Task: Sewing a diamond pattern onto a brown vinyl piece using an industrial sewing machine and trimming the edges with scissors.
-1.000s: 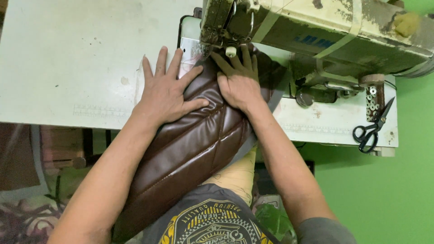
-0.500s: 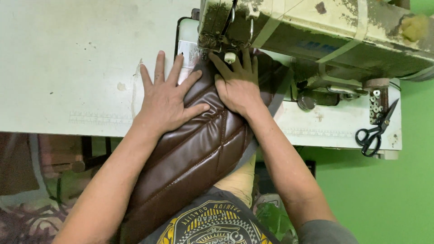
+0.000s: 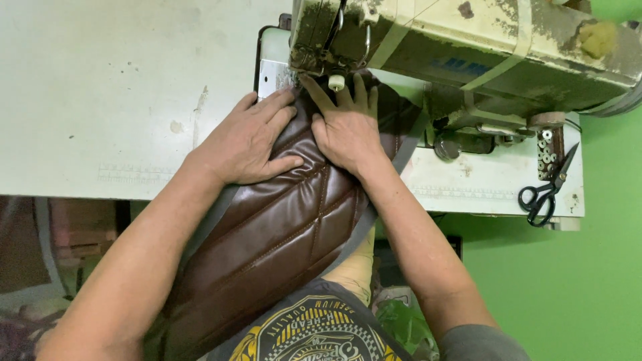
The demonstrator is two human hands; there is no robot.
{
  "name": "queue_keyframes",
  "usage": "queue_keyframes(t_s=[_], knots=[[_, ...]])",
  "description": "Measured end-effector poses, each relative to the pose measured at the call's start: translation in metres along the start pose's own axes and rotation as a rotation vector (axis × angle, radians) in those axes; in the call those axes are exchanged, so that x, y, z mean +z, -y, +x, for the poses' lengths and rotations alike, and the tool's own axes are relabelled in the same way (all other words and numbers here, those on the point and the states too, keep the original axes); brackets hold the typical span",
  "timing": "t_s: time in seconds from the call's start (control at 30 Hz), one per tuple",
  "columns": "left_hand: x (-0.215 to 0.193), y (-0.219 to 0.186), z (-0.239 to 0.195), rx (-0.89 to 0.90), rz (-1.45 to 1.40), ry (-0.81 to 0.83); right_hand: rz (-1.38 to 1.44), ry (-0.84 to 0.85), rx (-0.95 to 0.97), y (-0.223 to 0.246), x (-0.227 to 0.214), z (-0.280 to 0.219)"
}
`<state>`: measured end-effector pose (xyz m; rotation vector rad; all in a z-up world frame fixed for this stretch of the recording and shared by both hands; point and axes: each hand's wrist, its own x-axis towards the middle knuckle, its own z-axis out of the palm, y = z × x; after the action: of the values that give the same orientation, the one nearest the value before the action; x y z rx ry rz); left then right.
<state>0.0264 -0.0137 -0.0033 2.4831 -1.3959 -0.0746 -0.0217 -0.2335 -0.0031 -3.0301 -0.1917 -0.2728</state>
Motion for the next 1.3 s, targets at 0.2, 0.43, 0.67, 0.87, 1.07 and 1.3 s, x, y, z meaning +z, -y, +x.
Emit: queue_keyframes(t_s=[0.2,0.43,0.67,0.87,1.07,1.3], knots=[[-0.012,-0.002,0.008,-0.103,-0.023,0.041,-0.041,0.005,0.038,0.002,0.003,0.000],[0.000,0.009,0.017,-0.096,0.047,0.021,0.025,0.148,0.104,-0.005,0.001,0.025],[-0.007,-0.001,0.020,-0.237,-0.066,0.047,0.016,0.140,0.117,-0.010,0.002,0.040],[-0.013,0.002,0.024,-0.274,-0.023,0.108,0.135,-0.004,0.002,-0.027,0.016,0.030],[-0.013,0.009,0.030,-0.288,0.010,0.155,0.146,-0.044,-0.039,-0.027,0.022,0.029],[-0.010,0.013,0.028,-0.289,-0.003,0.081,0.140,0.081,0.032,-0.014,0.001,0.047]])
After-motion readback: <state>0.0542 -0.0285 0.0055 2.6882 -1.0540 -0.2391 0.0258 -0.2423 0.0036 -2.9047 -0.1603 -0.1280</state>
